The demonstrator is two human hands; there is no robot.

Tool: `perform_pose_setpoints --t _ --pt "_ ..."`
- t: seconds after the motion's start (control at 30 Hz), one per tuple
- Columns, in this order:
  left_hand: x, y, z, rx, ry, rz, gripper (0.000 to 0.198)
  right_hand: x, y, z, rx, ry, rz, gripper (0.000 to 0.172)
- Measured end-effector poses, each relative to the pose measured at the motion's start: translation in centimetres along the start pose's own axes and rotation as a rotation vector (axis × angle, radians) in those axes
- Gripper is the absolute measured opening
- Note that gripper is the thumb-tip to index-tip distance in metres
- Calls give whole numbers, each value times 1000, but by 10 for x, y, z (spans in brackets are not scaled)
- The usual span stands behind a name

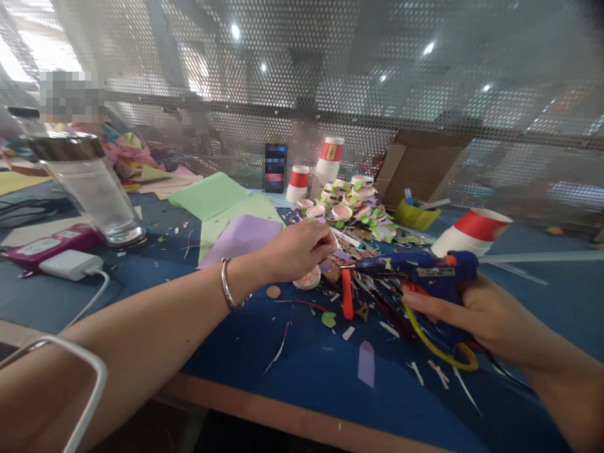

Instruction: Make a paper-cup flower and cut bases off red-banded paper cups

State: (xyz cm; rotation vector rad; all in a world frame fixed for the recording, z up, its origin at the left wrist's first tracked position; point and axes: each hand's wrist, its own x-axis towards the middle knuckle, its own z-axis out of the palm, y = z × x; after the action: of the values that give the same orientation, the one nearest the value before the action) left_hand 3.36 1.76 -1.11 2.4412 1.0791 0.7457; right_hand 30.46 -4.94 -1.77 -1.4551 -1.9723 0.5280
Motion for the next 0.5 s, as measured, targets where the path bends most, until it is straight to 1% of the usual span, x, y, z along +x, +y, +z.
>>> perform_pose_setpoints --t 0.13,0.2,0.23,0.3,0.37,0.4,0.43,0.5 --pt "0 0 1 -22 -59 -3 27 -2 2 -3 54 24 32 53" --pt "-1 0 0 -40 -93 8 31 -3 3 -4 67 25 31 53" --pt "-1 -1 -1 -52 -111 20 27 -3 4 -4 72 23 34 52" --pt "-2 -3 -5 -77 -143 40 10 -4 7 -5 90 14 50 50" --pt "-4 -5 -10 -109 -164 26 21 -3 9 -5 102 12 56 48" --pt "-4 -6 -13 -121 -160 4 24 -3 9 -5 106 11 52 47" --pt "-5 -6 -16 -128 -139 -18 22 -3 9 -4 106 10 45 46" --pt "-5 -6 -19 -141 -69 -29 14 -2 6 -4 95 14 42 43"
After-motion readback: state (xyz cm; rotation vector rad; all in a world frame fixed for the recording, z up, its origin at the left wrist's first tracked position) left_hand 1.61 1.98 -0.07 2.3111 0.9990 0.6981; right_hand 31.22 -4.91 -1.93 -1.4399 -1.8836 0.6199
